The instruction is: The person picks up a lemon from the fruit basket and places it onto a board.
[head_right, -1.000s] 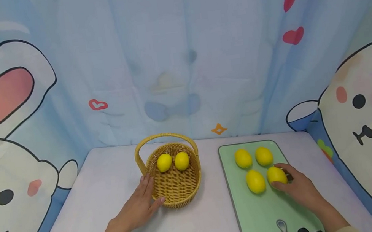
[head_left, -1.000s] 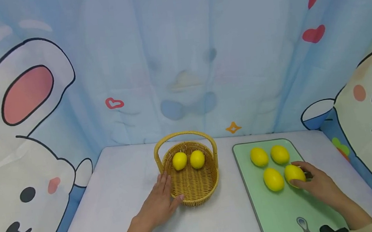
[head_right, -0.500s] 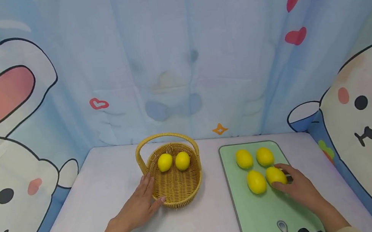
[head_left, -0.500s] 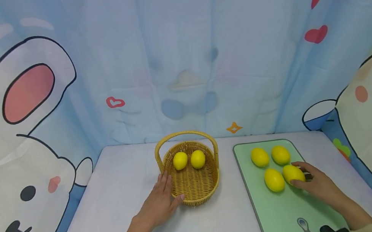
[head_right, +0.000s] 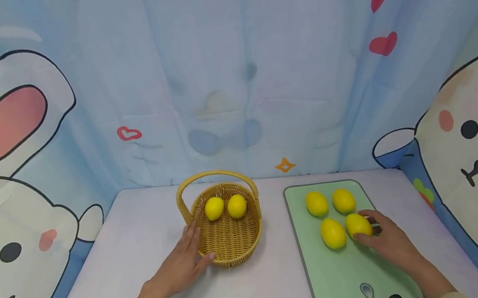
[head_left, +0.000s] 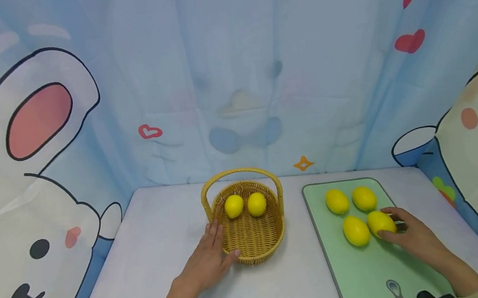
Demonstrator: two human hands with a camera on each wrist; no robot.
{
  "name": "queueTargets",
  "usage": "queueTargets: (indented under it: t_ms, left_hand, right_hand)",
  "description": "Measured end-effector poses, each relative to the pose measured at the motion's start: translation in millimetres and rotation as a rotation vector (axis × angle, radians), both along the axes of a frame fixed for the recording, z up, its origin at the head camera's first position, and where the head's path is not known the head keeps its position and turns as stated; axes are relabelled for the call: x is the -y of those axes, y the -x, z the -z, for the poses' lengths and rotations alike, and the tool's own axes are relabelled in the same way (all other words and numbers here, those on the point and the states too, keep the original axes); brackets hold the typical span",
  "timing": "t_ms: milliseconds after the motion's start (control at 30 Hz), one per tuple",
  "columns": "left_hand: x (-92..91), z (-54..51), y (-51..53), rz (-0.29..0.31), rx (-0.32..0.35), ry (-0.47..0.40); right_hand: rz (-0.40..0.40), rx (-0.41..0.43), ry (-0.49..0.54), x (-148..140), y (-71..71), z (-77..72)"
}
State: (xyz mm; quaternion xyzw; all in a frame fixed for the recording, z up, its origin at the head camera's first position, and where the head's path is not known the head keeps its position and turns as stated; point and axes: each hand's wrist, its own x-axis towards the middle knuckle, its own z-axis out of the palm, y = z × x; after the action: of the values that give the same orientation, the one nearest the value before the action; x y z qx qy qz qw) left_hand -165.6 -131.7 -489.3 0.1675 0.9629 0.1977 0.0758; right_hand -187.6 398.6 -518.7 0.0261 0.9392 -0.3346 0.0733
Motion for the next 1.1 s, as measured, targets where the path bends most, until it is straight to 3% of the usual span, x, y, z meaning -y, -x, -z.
queueTargets:
  t_ms: [1100]
  left_hand:
    - [-0.5,2.3,1.1,-0.007,-0.003,0.003]
  right_hand:
    - [0.011,0.023,0.009,2.1,1.3,-3.8]
